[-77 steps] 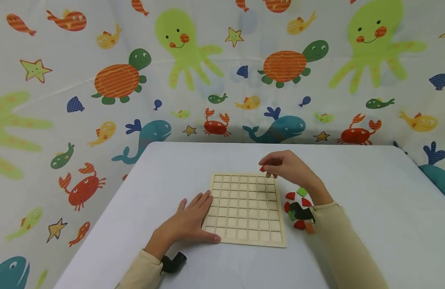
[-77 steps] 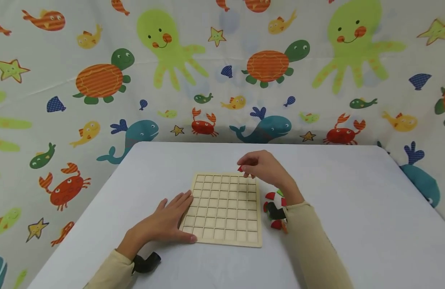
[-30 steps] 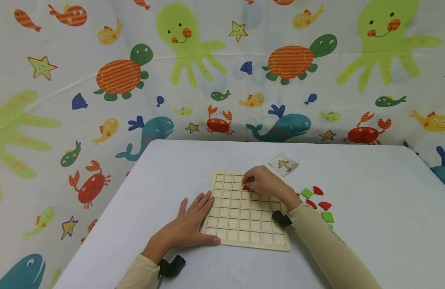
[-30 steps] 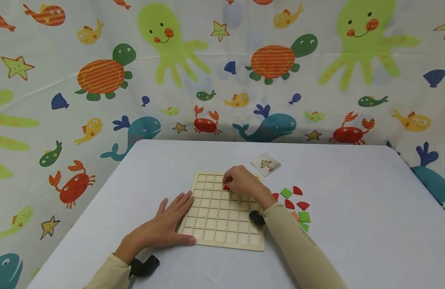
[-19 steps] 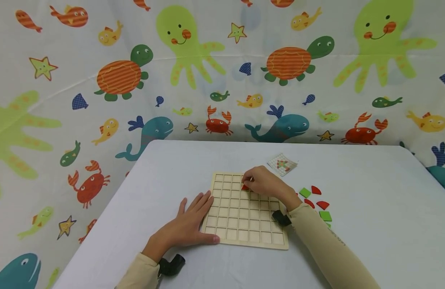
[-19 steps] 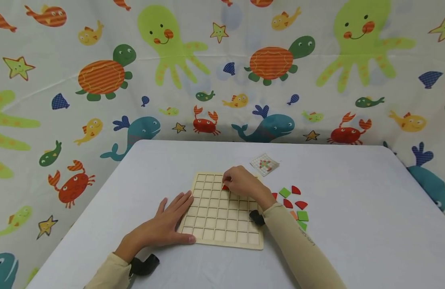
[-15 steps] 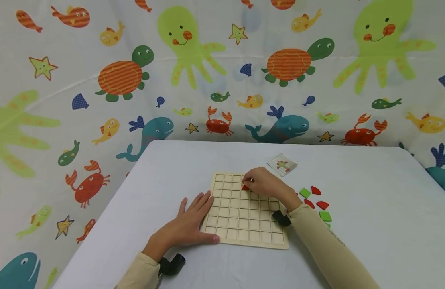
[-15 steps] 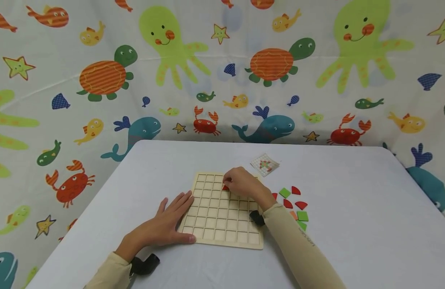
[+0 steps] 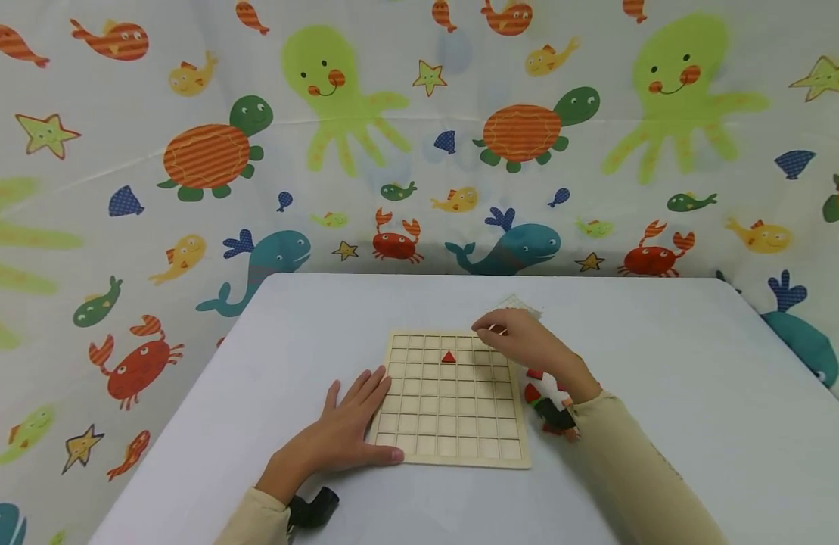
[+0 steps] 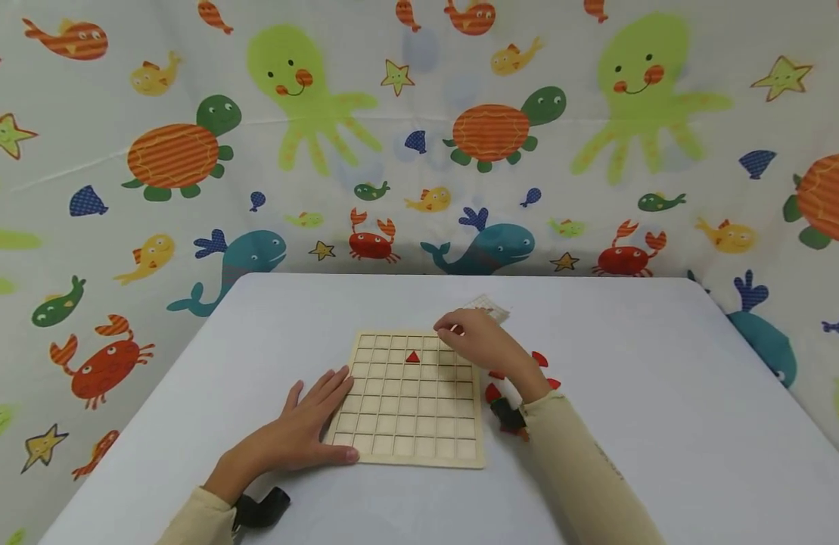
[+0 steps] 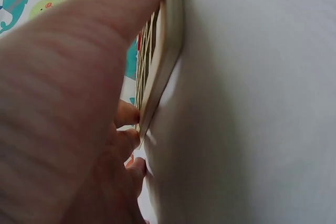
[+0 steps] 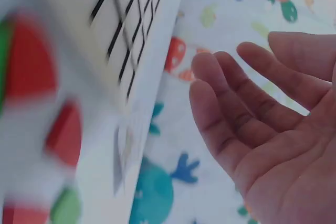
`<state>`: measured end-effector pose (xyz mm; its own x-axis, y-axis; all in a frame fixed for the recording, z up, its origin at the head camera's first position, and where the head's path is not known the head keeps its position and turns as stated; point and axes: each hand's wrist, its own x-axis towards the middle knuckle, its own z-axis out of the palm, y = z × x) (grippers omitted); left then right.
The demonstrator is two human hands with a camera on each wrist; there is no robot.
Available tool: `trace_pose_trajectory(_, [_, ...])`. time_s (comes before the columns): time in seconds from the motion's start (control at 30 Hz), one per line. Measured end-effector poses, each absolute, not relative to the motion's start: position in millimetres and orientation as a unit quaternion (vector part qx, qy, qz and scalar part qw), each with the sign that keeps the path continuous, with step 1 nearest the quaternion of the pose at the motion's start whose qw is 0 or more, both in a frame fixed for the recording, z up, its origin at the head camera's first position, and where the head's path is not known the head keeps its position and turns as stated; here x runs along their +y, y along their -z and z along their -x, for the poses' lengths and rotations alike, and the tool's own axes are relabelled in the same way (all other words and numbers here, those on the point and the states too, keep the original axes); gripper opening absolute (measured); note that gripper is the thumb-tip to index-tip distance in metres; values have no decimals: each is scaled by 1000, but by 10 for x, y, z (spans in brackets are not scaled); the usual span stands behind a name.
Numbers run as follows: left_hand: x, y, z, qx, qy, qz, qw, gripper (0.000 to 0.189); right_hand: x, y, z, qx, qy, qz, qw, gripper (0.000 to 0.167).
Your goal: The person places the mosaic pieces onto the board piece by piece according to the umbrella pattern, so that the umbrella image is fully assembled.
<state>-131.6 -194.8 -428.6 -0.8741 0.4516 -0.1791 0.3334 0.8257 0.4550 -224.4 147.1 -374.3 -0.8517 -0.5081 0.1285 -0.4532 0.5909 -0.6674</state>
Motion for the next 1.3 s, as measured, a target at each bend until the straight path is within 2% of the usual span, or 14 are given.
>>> trace_pose_trajectory(0.27, [-1944,4310,1337,941,-221,-219,135,123,2166,3663,1995,919,362,156,-8,27])
trace_pose_trajectory(0.4, [-1977,4289,1311,942,-225,-211,135,123,2383,3630,1966,923,372,96,-38,32])
trace_pose_trajectory(0.57, [-1966,4280,1296,942,-224,-204,143,123,2522,3622,1976,912,395,104,-44,21])
trace_pose_trajectory(0.73, [-1942,4291,1310,944,-219,-202,145,123,2608,3686,1996,912,393,108,-45,33])
trace_pose_trajectory(0.87, [-1932,4316,1319,943,-220,-206,144,123,2674,3753,2039,928,363,86,-14,36])
trace_pose_trajectory(1.07, [-1934,4344,1311,941,-224,-214,136,121,2773,3888,2141,940,328,56,72,29])
trace_pose_trajectory(1.3, [-1938,4313,1322,941,-222,-219,133,121,2769,4021,2200,939,299,50,162,32])
